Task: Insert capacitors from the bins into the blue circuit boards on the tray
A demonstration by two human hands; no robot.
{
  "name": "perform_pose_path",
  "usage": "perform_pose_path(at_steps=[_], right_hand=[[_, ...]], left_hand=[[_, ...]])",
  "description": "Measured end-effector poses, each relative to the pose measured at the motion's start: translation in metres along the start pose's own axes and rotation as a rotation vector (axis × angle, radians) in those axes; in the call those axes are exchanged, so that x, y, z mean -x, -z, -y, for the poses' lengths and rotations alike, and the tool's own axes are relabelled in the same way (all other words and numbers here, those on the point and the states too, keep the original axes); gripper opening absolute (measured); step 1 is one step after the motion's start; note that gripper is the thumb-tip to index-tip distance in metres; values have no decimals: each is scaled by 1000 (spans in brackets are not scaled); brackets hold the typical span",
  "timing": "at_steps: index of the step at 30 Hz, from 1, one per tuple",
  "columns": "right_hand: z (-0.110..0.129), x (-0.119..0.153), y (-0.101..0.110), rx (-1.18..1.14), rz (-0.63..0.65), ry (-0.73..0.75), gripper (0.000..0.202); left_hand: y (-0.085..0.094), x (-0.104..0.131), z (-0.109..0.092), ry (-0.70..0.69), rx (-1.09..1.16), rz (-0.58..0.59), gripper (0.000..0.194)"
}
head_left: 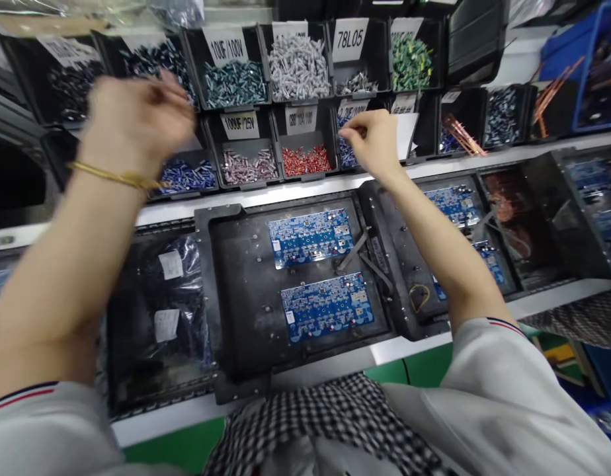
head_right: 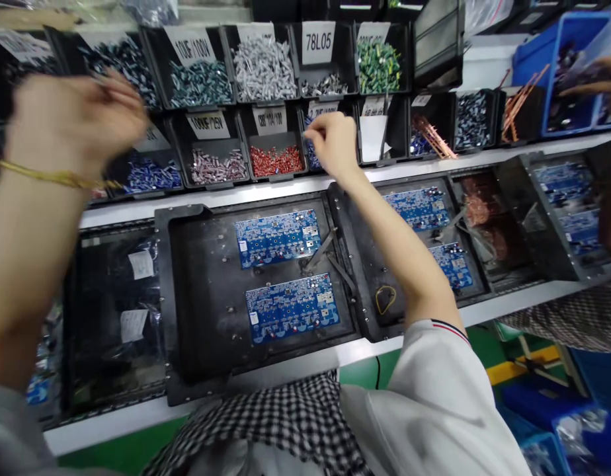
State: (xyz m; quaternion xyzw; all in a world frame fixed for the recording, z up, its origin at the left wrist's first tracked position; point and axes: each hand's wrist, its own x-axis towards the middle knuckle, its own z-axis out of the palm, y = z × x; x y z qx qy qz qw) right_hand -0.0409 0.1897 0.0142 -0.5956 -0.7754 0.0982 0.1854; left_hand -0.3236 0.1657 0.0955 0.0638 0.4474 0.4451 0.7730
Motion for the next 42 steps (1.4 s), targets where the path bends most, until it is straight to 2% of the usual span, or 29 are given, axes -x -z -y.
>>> perform_pose_path(at_steps=[1,2,3,4,5,7,9,11,13,19,23,26,28,33,37,42], right_hand=[[14,12,4,-71,45,66,34],[28,25,8,-119,88,129,33],[41,39,11,-148,130,184,32],[50,52,13,-163,175,236,30],[56,63,14,-164,207,271,28],[57,81,15,-134,223,303,26],[48,91,18,-78,167,305,26],[39,96,23,-25,105,316,27],[36,98,30,21,96,343,28],[44,94,48,138,213,333,28],[19,78,35,65,263,382,22],[-7,69,14,-12,388,470,21],[-18,67,1,-44,437,511,23],[-22,69,-11,-30,422,504,25],[-20,69,-12,12,417,515,24],[-20,72,-12,53,418,516,26]], left_hand=[[-2,-4,24,-88,56,-4,47],[-5,-7,51,-62,68,-23,41],[-9,-9,79,82,66,-24,34],[-14,-11,105,154,60,-41,30],[-19,-12,128,168,50,-40,27],[-29,-12,159,150,57,-24,23],[-36,-8,173,104,88,-2,20],[-40,-4,177,79,112,6,22],[-43,1,177,67,109,4,28],[-45,4,175,67,51,51,39],[-33,10,175,156,-40,-17,37],[-19,20,183,228,-156,-96,29],[-12,26,190,250,-207,-89,25],[-7,29,197,237,-333,-52,21],[-9,26,196,162,-248,-58,21],[-6,25,198,185,-281,-3,14]])
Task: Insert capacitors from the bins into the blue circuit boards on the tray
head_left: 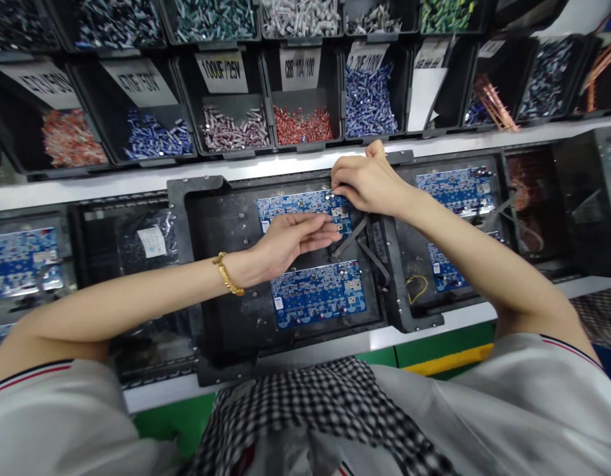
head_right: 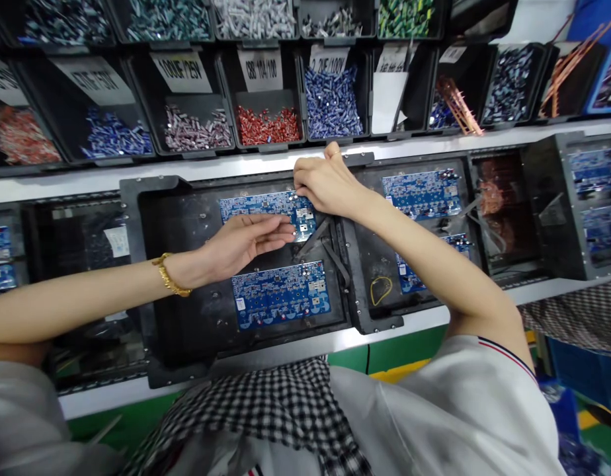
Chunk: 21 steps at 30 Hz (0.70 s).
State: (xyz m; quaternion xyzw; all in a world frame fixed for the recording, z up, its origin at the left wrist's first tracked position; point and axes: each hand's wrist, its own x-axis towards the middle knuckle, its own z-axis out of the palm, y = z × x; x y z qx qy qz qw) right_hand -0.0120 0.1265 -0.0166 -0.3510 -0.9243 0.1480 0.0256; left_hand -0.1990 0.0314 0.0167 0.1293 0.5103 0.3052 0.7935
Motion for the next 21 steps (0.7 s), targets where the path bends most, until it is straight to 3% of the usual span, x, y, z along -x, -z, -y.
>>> perform_pose_path(at_steps=[11,16,21], right_hand=[[6,4,5,34,-38,24,22],[50,25,12,-95,-150,-41,22],[97,59,25,-17,-211,-53,27]], left_hand=[[3,6,0,50,148,37,26],[-4,10,2,143,220,-40,25],[-19,18,10,126,293,37,31]])
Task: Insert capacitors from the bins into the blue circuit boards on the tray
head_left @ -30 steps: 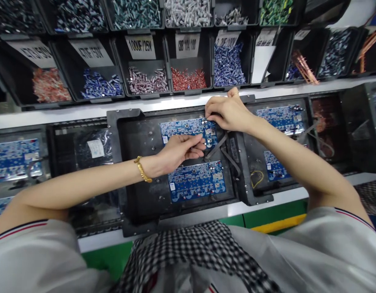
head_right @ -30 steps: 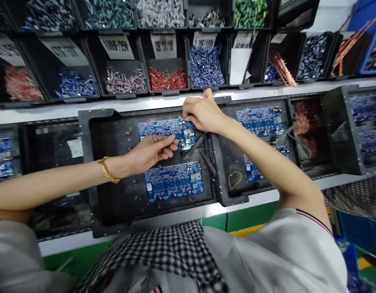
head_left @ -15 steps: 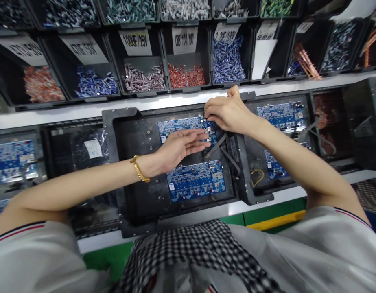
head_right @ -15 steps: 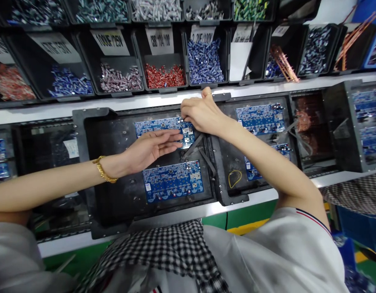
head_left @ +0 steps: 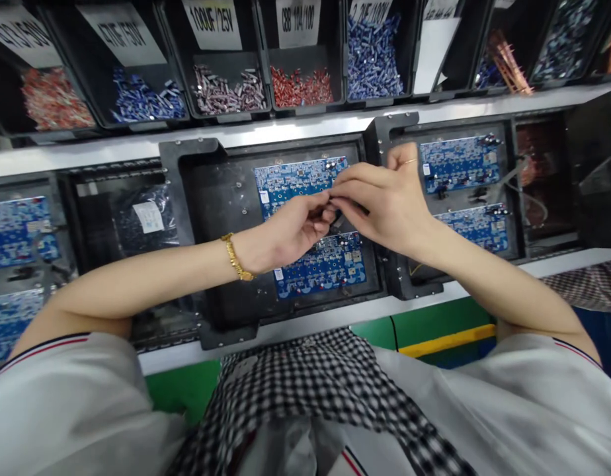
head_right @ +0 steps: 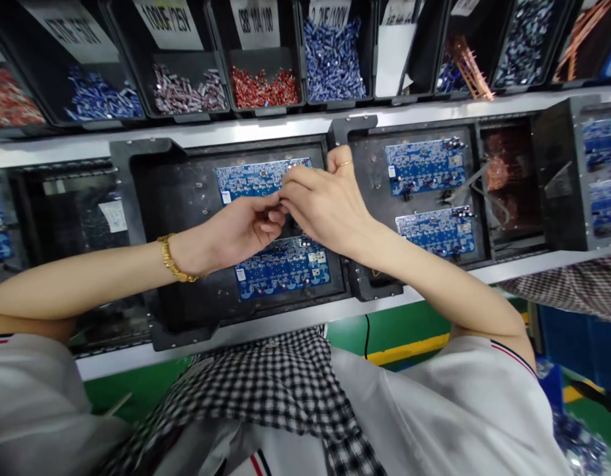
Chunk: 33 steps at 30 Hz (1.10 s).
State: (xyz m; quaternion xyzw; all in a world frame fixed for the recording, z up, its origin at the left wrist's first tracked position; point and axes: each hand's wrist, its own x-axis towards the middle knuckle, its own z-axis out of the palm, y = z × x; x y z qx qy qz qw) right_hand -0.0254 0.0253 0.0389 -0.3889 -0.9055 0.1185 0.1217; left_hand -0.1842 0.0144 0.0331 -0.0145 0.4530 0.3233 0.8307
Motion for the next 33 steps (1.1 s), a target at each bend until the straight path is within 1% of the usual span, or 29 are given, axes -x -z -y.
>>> perform_pose_path(at_steps=[3,5,7,9,12,16,18,21,25,27,33], right_hand=[[3,20,5,58,32,-11,28],[-5,32,-1,25,93,4,26],[-14,42,-11,-35,163,16,24],[-22,48,-21,-78,207,14,23],[-26,50,-30,-96,219,-3,22],[-23,48,-29,-96,212,-27,21],[-22,47,-28,-102,210,-44,22],[-21,47,-28,-116,211,-65,23],[-21,47,-30,-113,206,-71,23],[-22,48,-30,-110,205,-66,23],[-24,49,-28,-93,234,19,25]], left_hand=[[2,10,13,60,-90,7,31],[9,17,23,128,-189,-18,30],[19,23,35,176,-279,-14,26],[28,28,44,187,-349,22,22],[37,30,51,154,-437,34,25],[36,29,45,66,-502,-28,14],[33,28,40,41,-487,-43,15],[31,25,36,-5,-463,-35,16],[31,19,34,-2,-447,-45,11],[32,16,34,-13,-428,-46,11],[30,10,31,-126,-339,-23,9]])
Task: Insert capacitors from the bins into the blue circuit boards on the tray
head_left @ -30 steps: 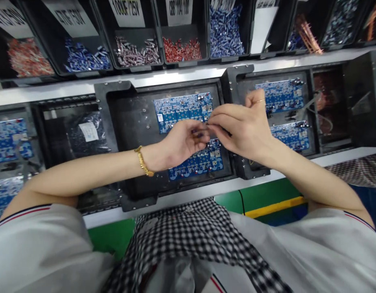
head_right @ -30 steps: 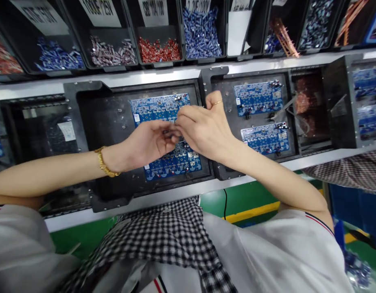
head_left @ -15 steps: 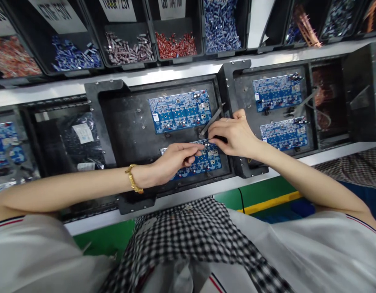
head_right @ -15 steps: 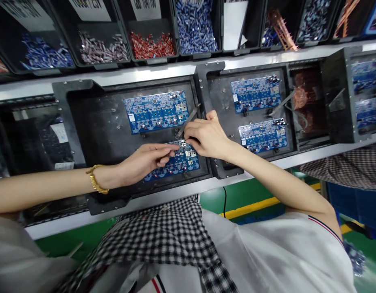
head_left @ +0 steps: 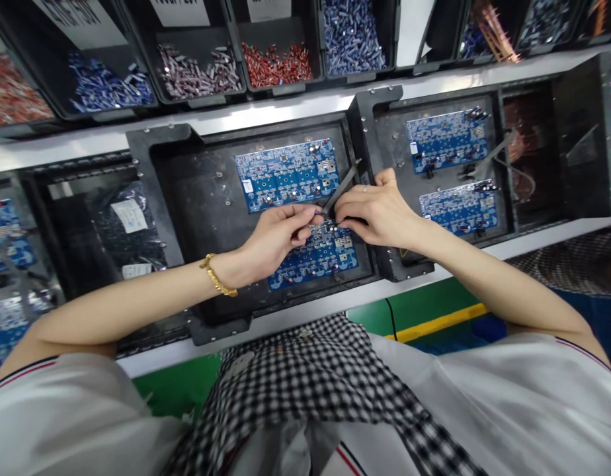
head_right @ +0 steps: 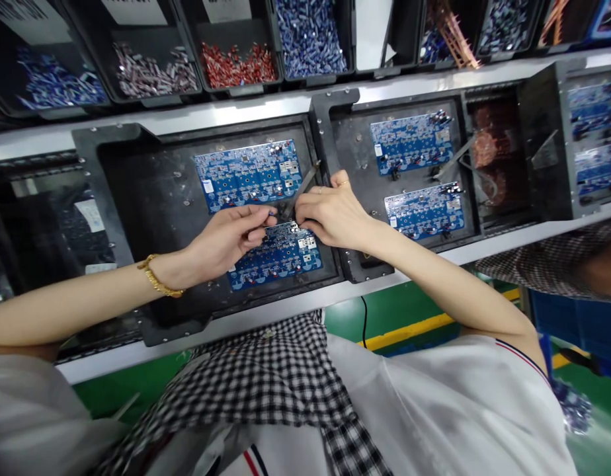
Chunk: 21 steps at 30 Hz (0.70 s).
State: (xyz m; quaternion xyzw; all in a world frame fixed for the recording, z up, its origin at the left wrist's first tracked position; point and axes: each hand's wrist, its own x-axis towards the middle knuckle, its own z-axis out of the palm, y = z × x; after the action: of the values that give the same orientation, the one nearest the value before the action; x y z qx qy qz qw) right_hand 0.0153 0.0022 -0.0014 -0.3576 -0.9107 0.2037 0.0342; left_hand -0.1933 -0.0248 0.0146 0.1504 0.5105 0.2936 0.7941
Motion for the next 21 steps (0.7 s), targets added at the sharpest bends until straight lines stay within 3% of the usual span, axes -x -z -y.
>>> perform_pose_path(at_steps=[8,15,18,21], right_hand=[[5,-2,12,-27,62,-31,23],[50,-14,39,-192,-162,-192,20],[59,-14,44,-155,-171,-184,17],[52,-10,43,-94,-113,-188,15]], left_hand=[[-8,-1,-3,26,50,1,22],[-5,6,0,11,57,114,27],[-7,9,-4,12,18,139,26],[-9,11,-11,94,25,111,26]])
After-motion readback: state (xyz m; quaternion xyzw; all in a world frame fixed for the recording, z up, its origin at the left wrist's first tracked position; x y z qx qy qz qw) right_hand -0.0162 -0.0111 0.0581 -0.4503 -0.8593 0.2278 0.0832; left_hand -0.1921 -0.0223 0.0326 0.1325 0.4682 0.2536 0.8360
